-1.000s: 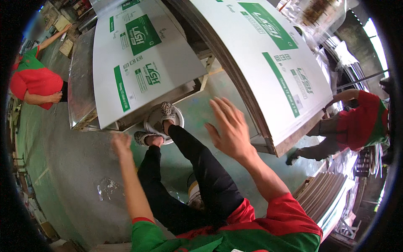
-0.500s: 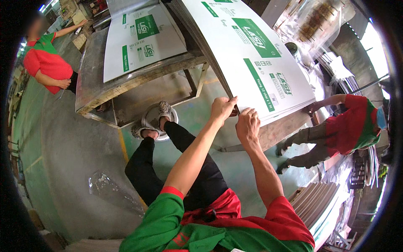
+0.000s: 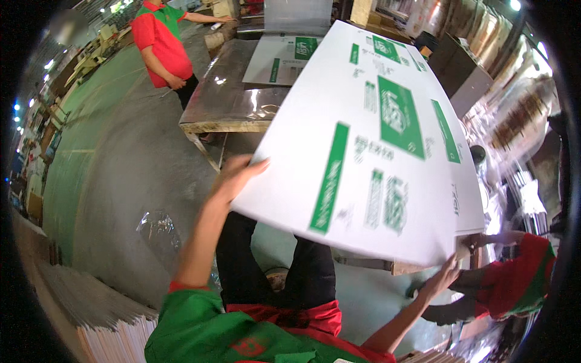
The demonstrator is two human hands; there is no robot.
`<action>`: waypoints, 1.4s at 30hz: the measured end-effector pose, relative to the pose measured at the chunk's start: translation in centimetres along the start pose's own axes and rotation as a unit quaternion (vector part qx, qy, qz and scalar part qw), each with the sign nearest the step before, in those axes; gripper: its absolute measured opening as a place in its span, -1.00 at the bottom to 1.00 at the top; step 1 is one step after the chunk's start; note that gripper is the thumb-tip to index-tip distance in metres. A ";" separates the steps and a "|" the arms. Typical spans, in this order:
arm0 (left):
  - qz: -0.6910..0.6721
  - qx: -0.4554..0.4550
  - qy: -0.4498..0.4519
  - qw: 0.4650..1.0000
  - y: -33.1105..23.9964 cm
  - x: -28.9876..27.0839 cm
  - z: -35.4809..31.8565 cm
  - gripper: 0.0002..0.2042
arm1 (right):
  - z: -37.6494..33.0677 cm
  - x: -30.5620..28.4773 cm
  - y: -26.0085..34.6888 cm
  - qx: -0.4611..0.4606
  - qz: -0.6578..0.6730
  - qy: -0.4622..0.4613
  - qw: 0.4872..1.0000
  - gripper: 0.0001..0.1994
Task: The person repeatedly picks up flat cardboard sheets from a table and places them onto a growing stack. The action is continuous and repetitive throughout the clip, with both hands used to lift and align each sheet before stacking it.
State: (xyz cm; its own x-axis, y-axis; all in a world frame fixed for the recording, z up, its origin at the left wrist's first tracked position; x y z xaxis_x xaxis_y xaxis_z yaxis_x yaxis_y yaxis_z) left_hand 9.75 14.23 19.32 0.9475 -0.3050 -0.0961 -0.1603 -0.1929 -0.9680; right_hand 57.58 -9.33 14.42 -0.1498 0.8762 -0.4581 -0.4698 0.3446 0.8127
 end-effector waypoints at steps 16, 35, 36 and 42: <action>-0.141 -0.148 -0.197 0.959 22.7 -10.8 -24.6 -0.48 | -11.9 1.6 0.7 0.085 0.126 0.548 0.822 -0.66; -0.053 -0.081 -0.180 0.979 20.0 -7.7 -25.2 -0.41 | -16.2 1.6 -4.0 0.151 0.095 0.512 0.840 -0.46; -0.052 -0.053 -0.177 0.981 20.0 -8.0 -24.5 -0.41 | -16.6 3.2 -4.4 0.117 0.106 0.497 0.853 -0.47; -0.090 -0.051 -0.175 0.979 20.1 -13.2 -8.8 -0.38 | -12.5 17.8 -3.2 0.121 0.109 0.476 0.864 -0.51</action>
State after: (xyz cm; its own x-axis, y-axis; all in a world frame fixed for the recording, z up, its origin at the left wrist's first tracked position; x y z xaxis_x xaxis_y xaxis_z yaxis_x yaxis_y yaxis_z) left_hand -8.46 6.14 3.13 0.9968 0.0783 -0.0164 0.0089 -0.3121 -0.9500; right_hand 45.55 0.96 -0.82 -0.9138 0.2946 -0.2794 -0.1614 0.3680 0.9157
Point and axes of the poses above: each hand's wrist, its own z-axis towards the middle knuckle, its own x-axis out of the palm, y = z × x, the point moved 1 cm from there along z, towards the middle knuckle, and after that the axes turned 8 degrees about y, right-handed, at the moved point
